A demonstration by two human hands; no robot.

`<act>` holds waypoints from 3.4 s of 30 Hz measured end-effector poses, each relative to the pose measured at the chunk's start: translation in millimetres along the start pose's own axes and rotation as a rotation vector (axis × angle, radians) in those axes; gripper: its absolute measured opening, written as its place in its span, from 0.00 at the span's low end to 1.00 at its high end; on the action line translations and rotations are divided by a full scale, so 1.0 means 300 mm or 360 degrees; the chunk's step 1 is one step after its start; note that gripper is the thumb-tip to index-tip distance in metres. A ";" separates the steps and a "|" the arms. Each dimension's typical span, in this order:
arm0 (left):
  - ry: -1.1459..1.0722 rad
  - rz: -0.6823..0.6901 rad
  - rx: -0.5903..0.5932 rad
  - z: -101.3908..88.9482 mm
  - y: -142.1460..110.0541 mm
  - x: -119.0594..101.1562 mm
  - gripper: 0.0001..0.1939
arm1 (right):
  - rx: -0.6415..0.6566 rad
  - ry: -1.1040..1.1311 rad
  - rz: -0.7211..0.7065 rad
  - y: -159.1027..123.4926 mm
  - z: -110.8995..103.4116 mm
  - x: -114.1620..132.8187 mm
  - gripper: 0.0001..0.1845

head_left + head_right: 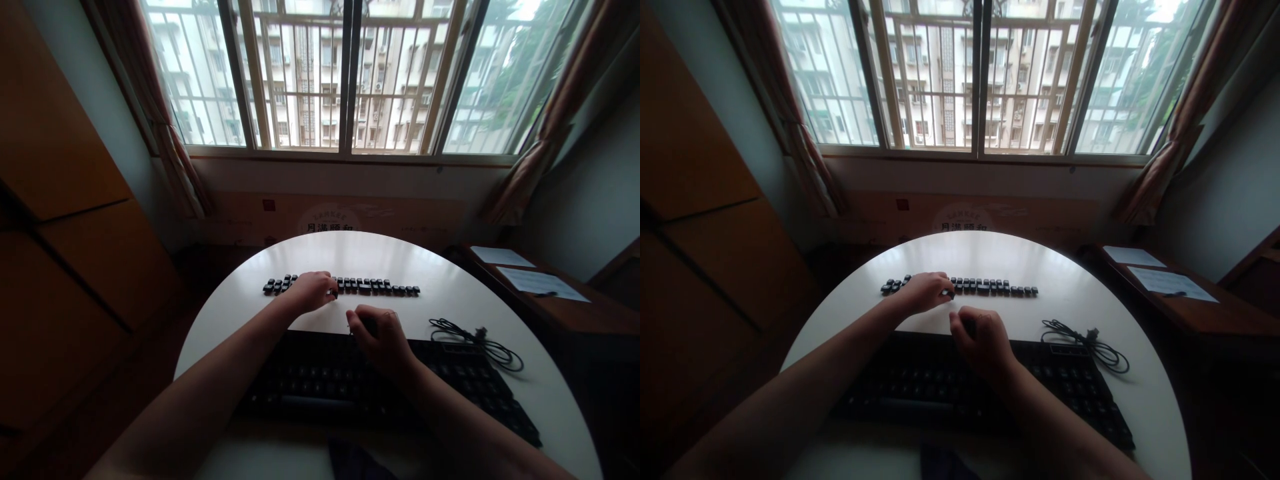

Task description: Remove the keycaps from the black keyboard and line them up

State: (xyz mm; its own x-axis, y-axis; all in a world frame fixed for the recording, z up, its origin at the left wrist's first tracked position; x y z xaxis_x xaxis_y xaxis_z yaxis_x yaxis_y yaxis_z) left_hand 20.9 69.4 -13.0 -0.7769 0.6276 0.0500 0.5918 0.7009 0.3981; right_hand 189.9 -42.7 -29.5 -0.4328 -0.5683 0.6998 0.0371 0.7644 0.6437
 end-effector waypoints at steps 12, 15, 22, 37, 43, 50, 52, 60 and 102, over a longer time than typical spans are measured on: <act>0.0118 -0.0060 0.0103 0.018 0.015 -0.019 0.10 | 0.0006 0.0022 -0.0007 0.007 -0.002 0.015 0.20; 0.0130 -0.0082 0.0092 0.016 0.017 -0.025 0.10 | -0.0008 0.0020 -0.0010 0.004 -0.002 0.014 0.20; 0.0187 -0.0203 -0.0065 -0.026 0.012 0.003 0.12 | -0.0028 0.0002 -0.0010 0.000 -0.005 0.011 0.20; 0.0122 -0.0187 0.0128 -0.014 -0.003 0.010 0.12 | -0.0022 0.0010 -0.0005 0.005 -0.006 0.015 0.20; 0.0129 -0.0201 0.0149 -0.009 0.000 0.009 0.11 | -0.0021 0.0010 -0.0002 0.005 -0.007 0.013 0.21; 0.0140 -0.0229 0.0117 -0.021 0.002 0.005 0.14 | -0.0052 -0.0017 -0.0002 0.007 -0.013 0.011 0.20; 0.0139 -0.0246 0.0068 -0.041 0.004 -0.001 0.13 | -0.0079 -0.0031 0.0008 0.009 -0.018 0.015 0.20; -0.0048 -0.0021 0.0310 -0.165 -0.004 -0.066 0.15 | -0.0143 0.0008 0.0057 0.028 -0.053 0.068 0.20; -0.0065 0.0161 0.0613 -0.254 -0.099 -0.256 0.16 | 0.0213 0.0664 0.0622 -0.072 -0.184 -0.097 0.19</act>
State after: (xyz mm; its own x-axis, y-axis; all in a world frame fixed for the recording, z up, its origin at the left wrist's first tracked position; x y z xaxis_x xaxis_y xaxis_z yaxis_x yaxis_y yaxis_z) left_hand 46.6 -25.3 41.2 -0.7060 0.7075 0.0319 0.7081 0.7058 0.0202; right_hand 251.4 -59.5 -46.6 -0.0175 -0.2873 0.9577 -0.0035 0.9578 0.2873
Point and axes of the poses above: each hand's wrist, its own y-axis towards the middle knuckle, its own z-axis out of the palm, x = y × z, the point moved 2 cm from there along y, towards the middle knuckle, and after that the axes turned 14 degrees about -x, right-handed, at the moved point
